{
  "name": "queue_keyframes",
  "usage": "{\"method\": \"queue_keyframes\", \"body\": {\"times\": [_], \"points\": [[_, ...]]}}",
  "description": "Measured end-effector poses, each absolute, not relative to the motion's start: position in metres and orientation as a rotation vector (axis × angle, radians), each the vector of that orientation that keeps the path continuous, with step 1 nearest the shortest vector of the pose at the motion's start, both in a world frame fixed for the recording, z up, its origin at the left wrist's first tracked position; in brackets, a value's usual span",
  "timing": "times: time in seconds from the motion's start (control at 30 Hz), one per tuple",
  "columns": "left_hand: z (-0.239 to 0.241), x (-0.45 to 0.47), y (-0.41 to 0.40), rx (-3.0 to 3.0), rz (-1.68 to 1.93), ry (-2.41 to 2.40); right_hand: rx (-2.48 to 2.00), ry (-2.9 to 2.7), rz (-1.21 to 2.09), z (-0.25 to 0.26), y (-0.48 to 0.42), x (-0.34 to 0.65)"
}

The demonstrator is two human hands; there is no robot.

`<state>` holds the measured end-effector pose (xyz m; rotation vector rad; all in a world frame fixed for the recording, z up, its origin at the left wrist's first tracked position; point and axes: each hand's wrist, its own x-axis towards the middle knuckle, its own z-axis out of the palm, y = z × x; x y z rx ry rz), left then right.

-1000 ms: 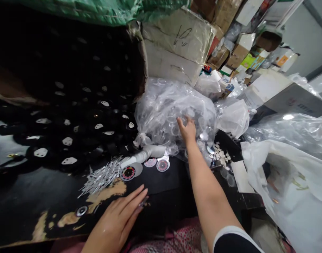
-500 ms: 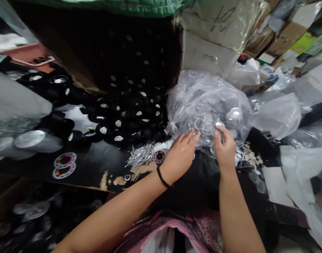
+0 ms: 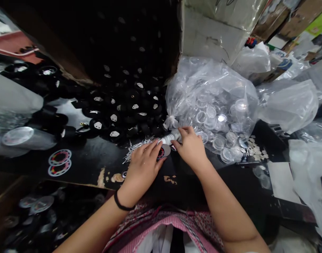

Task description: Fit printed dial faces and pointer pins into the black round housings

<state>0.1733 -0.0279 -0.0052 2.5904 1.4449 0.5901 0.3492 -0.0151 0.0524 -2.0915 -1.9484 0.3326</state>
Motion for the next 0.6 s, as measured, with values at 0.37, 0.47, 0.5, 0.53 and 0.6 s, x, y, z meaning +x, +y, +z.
{"method": "queue_keyframes", "body": {"times": [0.37, 0.47, 0.5, 0.53, 0.6], "points": [[-0.007, 0.192, -0.033, 2.492, 0.633, 1.279, -2.017, -1.818, 0.542, 0.046, -0.014, 0.353], [-0.009, 0.195, -0.035, 2.429, 0.680, 1.261, -1.924, -1.714, 0.607, 0.039, -0.021, 0.349], [-0.010, 0.196, -0.035, 2.406, 0.696, 1.258, -1.911, -1.701, 0.602, 0.038, -0.024, 0.349], [-0.011, 0.197, -0.034, 2.384, 0.710, 1.251, -1.904, -1.706, 0.566, 0.037, -0.026, 0.349], [-0.012, 0.198, -0.032, 2.345, 0.732, 1.227, -1.896, -1.773, 0.423, 0.037, -0.031, 0.351]]}}
